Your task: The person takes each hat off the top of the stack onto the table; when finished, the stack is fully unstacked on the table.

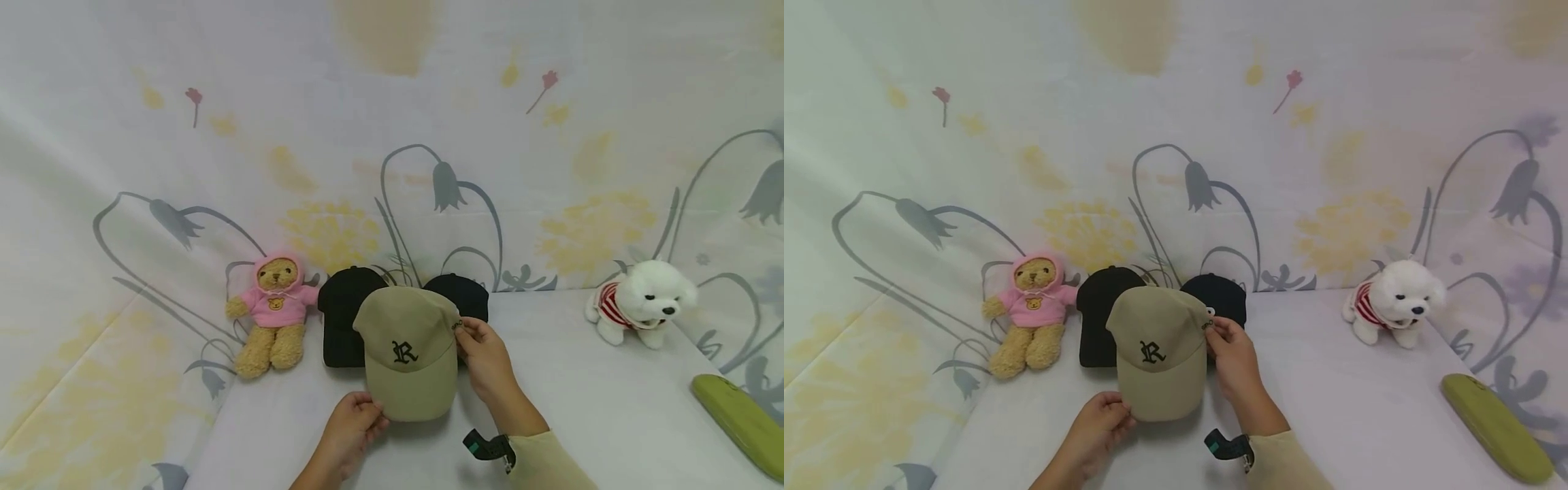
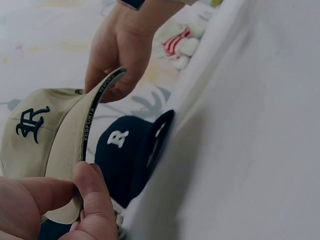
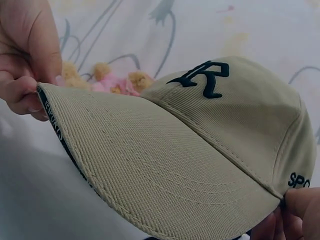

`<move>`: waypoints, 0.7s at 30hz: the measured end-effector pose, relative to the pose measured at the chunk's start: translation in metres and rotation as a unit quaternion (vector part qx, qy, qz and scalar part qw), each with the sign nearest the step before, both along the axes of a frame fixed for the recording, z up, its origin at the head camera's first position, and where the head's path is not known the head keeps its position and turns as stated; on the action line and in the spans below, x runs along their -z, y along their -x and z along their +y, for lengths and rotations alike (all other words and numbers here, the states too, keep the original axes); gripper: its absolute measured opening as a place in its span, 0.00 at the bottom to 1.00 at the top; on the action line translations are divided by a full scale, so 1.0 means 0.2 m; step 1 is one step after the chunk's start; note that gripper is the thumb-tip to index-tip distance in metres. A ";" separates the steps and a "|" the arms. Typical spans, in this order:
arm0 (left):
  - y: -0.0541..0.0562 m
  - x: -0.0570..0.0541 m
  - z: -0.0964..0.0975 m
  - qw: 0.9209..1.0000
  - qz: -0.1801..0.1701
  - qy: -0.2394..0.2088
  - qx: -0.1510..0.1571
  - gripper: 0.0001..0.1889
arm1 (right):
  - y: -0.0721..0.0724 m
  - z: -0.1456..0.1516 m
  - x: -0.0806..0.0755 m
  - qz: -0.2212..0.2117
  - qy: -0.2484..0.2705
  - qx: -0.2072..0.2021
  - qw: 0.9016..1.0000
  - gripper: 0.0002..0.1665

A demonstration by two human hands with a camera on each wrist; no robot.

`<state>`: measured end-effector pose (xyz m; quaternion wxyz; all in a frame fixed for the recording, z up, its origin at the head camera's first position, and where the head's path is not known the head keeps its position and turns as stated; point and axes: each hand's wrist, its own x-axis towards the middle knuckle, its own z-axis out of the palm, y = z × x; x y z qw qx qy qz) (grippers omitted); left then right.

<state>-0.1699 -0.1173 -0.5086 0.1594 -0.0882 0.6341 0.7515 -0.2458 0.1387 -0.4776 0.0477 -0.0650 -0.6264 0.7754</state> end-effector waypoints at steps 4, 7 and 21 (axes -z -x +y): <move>-0.02 0.02 0.06 1.000 -0.003 -0.004 0.021 0.16 | -0.06 0.08 0.01 -0.011 -0.011 0.009 1.000 0.16; -0.04 0.04 0.11 0.999 -0.004 -0.005 0.040 0.16 | -0.10 0.14 0.01 -0.015 -0.012 0.014 1.000 0.18; -0.10 0.07 0.37 0.997 -0.027 0.004 0.078 0.12 | -0.24 0.41 0.07 -0.035 -0.032 0.051 0.998 0.18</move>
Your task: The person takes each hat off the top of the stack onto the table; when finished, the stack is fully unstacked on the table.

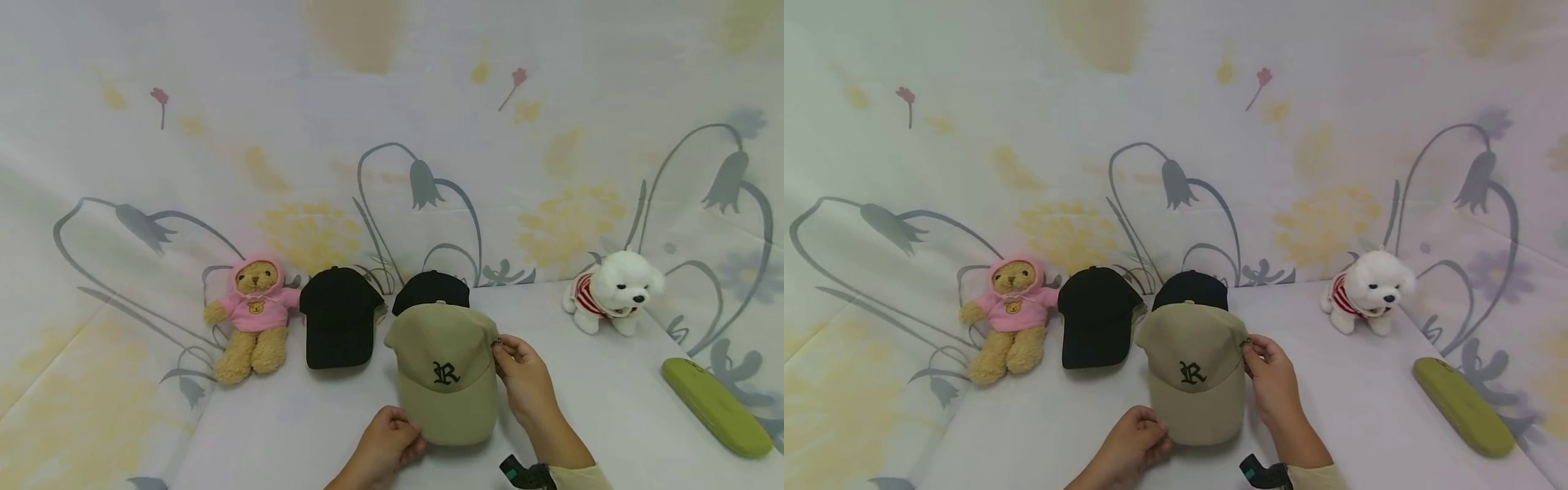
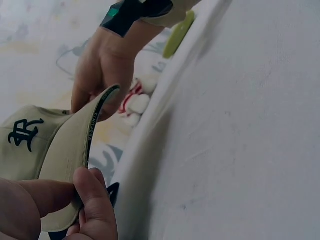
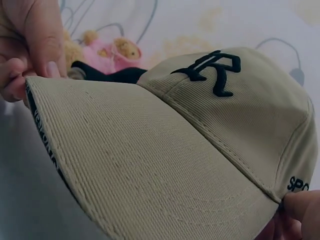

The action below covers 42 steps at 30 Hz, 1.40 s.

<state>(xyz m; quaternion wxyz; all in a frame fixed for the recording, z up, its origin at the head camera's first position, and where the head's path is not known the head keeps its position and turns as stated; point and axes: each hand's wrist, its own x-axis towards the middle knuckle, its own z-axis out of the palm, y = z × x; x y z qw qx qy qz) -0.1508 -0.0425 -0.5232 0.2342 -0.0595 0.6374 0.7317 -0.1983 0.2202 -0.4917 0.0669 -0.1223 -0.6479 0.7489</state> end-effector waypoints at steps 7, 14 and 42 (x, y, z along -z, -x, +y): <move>-0.04 0.03 0.15 0.998 -0.007 0.044 0.035 0.11 | -0.09 0.14 0.03 -0.002 -0.006 0.020 1.000 0.16; -0.06 0.02 0.29 0.992 0.023 0.096 0.075 0.10 | -0.17 0.31 0.06 -0.004 0.011 0.030 0.999 0.12; 0.26 -0.02 0.72 0.983 0.083 0.158 0.040 0.11 | 0.18 0.69 0.04 -0.013 -0.110 0.029 0.993 0.24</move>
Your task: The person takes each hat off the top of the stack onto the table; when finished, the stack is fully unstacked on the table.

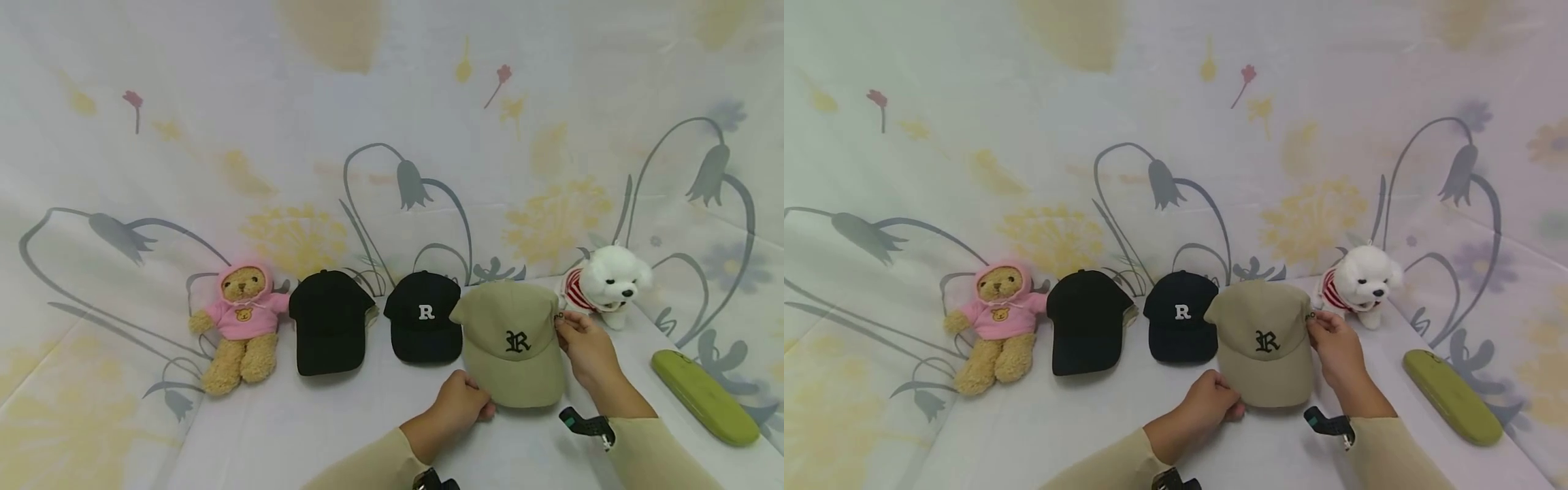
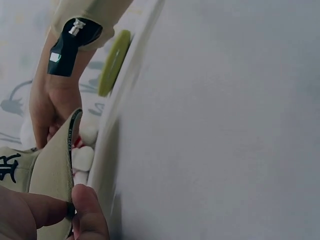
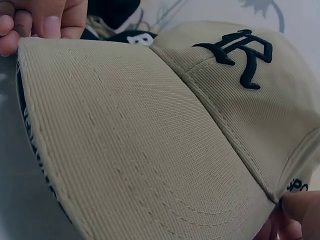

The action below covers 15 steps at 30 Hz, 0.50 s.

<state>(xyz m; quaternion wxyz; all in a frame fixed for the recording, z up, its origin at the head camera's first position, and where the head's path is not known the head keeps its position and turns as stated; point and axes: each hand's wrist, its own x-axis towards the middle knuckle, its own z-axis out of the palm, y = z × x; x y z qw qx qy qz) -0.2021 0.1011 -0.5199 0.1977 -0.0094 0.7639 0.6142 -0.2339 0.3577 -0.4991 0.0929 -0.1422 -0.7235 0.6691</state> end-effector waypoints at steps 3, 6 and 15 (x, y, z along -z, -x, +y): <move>0.05 0.00 0.03 1.000 0.014 0.011 -0.004 0.11 | 0.07 0.02 0.01 0.005 0.006 0.001 1.000 0.26; 0.10 0.00 0.06 0.999 0.028 0.028 -0.013 0.11 | 0.13 0.04 0.02 0.009 0.032 0.003 0.999 0.24; 0.24 0.00 0.18 0.995 0.051 0.084 -0.015 0.11 | 0.23 0.10 0.10 -0.053 0.051 0.071 0.995 0.27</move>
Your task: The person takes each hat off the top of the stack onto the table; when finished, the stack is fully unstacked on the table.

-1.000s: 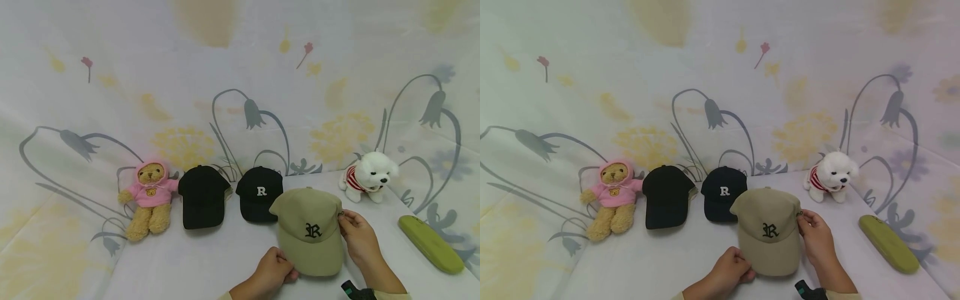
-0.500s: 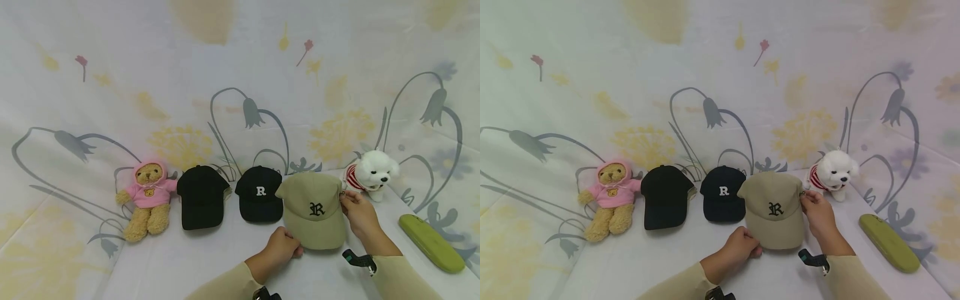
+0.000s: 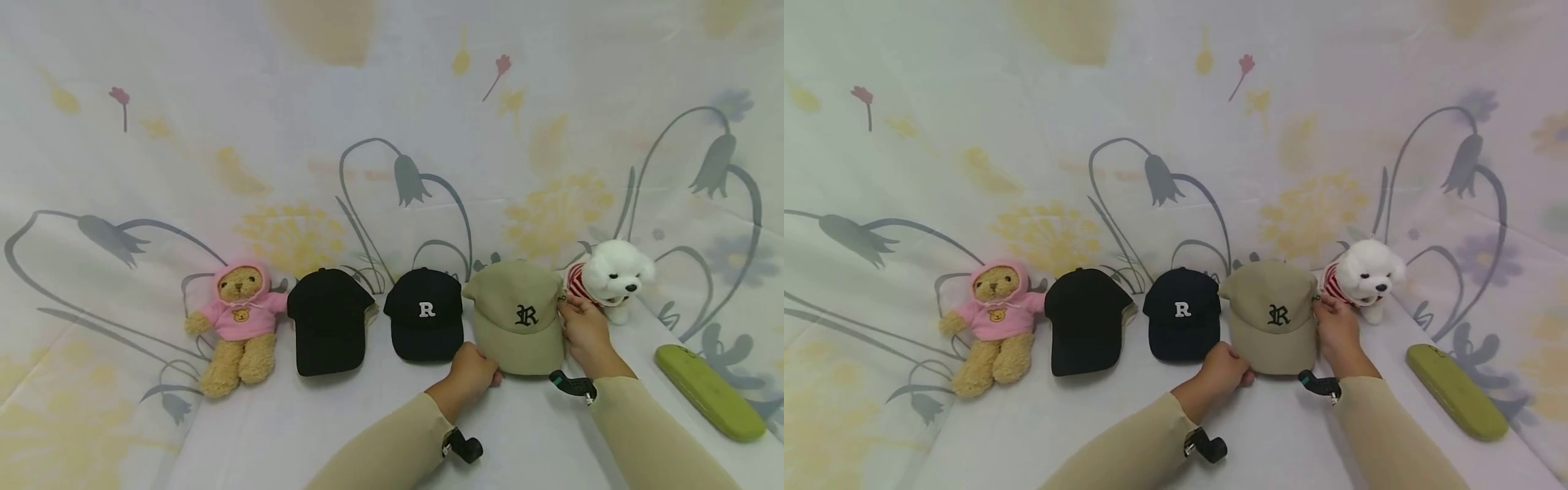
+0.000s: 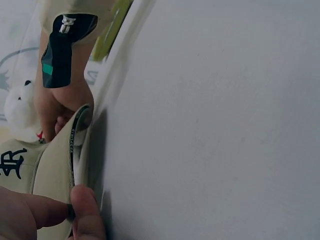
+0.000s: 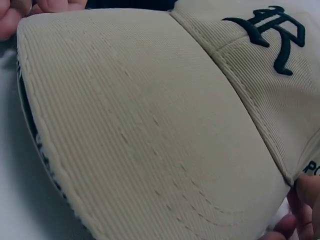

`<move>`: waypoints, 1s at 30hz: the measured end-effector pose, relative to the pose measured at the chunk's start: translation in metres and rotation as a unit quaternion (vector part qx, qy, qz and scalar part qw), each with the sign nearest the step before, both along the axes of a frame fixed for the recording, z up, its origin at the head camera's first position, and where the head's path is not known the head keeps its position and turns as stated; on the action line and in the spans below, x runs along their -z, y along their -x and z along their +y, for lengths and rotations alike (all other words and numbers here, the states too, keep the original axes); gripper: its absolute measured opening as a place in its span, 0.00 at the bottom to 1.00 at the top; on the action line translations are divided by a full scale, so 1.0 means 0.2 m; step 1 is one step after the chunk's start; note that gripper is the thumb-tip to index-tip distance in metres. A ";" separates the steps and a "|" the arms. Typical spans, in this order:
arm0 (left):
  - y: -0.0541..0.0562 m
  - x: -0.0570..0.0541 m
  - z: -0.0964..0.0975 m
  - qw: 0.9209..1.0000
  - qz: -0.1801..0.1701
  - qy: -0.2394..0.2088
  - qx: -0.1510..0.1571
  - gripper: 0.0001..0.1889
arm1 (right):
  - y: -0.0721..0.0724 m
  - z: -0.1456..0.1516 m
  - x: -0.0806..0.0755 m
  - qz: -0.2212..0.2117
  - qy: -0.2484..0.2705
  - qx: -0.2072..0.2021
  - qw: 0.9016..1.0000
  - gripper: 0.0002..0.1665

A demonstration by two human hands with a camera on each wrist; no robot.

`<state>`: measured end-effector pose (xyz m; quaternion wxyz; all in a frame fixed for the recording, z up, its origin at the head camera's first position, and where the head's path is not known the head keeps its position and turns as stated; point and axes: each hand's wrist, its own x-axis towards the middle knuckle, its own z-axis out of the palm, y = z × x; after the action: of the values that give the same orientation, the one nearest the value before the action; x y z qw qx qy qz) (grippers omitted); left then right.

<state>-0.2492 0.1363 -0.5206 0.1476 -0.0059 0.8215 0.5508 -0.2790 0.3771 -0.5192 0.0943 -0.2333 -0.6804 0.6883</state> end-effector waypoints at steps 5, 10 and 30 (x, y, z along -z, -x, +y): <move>0.05 0.00 0.02 0.999 0.000 0.032 -0.009 0.10 | 0.04 0.02 0.04 0.007 0.056 0.004 0.998 0.19; 0.07 0.01 0.04 0.999 0.001 0.036 -0.024 0.09 | 0.10 0.01 0.05 0.025 0.055 -0.003 0.998 0.21; 0.05 0.05 0.08 0.997 0.047 0.025 -0.056 0.10 | 0.12 0.03 0.09 -0.051 -0.123 -0.027 0.991 0.31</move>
<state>-0.2597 0.1526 -0.5312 0.0775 -0.0298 0.8394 0.5372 -0.3021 0.3833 -0.5375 0.0689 -0.2368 -0.7698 0.5887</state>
